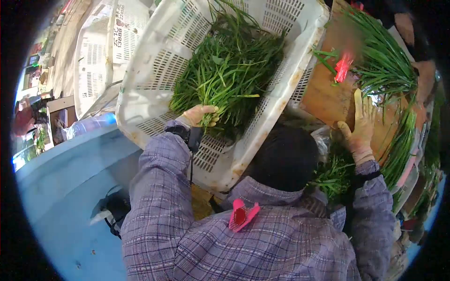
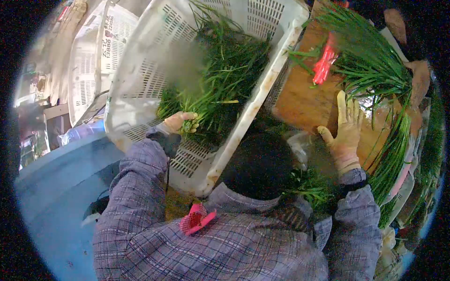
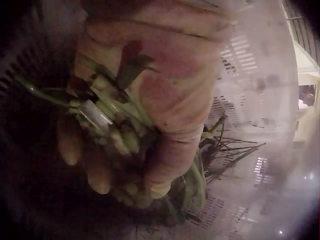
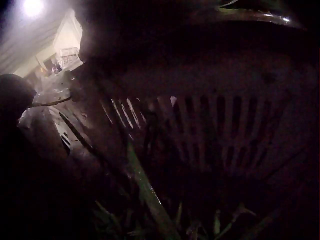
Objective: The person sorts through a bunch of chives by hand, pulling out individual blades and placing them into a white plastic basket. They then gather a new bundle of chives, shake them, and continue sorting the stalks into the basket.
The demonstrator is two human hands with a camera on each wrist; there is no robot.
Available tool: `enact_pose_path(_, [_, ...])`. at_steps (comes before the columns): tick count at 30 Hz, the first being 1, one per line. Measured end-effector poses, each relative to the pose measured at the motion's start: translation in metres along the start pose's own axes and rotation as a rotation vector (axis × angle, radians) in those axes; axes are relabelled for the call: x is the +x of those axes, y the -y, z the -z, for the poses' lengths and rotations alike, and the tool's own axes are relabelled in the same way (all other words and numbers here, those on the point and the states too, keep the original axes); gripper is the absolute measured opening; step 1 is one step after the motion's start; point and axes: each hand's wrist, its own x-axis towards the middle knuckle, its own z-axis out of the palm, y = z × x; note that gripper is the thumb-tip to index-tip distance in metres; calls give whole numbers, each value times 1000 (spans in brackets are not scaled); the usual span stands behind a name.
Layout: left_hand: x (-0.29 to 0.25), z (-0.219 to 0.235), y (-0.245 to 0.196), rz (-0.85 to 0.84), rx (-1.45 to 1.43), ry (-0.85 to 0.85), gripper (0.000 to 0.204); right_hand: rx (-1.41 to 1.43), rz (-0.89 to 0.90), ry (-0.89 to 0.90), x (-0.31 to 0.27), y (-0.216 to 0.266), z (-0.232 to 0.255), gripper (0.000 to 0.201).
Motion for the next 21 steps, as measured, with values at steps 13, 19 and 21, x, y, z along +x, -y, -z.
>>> enact_pose_path(13, [0, 14, -13, 17, -314, 89, 16, 412, 722, 24, 120, 178, 42, 56])
enact_pose_path(19, [-2, 10, -31, 117, -371, 99, 18, -27, 901, 696, 186, 302, -59, 108])
enact_pose_path(21, [1, 16, -31, 134, -469, 293, 20, -127, 982, 598, 196, 315, -72, 130])
